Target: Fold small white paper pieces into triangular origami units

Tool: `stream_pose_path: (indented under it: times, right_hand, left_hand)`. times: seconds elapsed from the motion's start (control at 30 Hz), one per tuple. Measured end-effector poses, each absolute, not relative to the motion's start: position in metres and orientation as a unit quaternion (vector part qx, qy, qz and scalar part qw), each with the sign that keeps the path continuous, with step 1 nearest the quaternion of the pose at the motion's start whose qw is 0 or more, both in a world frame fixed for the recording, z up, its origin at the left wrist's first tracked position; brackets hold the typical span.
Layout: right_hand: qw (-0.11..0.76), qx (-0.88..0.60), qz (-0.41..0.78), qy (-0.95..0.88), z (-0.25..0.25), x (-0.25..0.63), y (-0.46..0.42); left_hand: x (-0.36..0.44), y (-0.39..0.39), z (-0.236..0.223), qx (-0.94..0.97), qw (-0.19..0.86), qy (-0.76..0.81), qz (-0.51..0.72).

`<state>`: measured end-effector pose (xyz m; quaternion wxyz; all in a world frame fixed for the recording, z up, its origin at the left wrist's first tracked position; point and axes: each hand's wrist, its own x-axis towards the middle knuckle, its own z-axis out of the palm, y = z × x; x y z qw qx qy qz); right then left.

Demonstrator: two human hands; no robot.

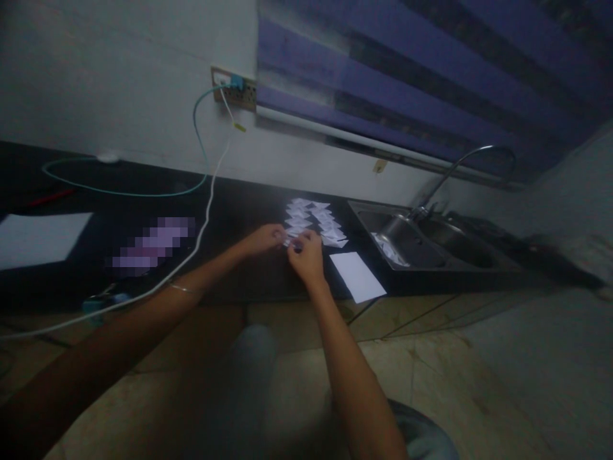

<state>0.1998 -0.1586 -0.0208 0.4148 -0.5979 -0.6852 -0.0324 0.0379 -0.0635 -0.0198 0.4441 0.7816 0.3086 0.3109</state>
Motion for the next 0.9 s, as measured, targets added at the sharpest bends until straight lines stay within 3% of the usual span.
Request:
stream_pose_path:
  times: [0.37, 0.67, 0.9]
  right_hand:
    - [0.263, -0.656, -0.122, -0.697, -0.008, 0.201, -0.156]
    - [0.306, -0.623, -0.109, -0.711, 0.007, 0.218, -0.184]
    - [0.062, -0.789, -0.026, -0.611, 0.038, 0.27, -0.24]
  left_hand:
    - [0.045, -0.07, -0.016, 0.797, 0.347, 0.388, 0.307]
    - [0.051, -0.064, -0.023, 0.821, 0.264, 0.428, 0.269]
    - [0.05, -0.063, -0.018, 0.823, 0.266, 0.431, 0.258]
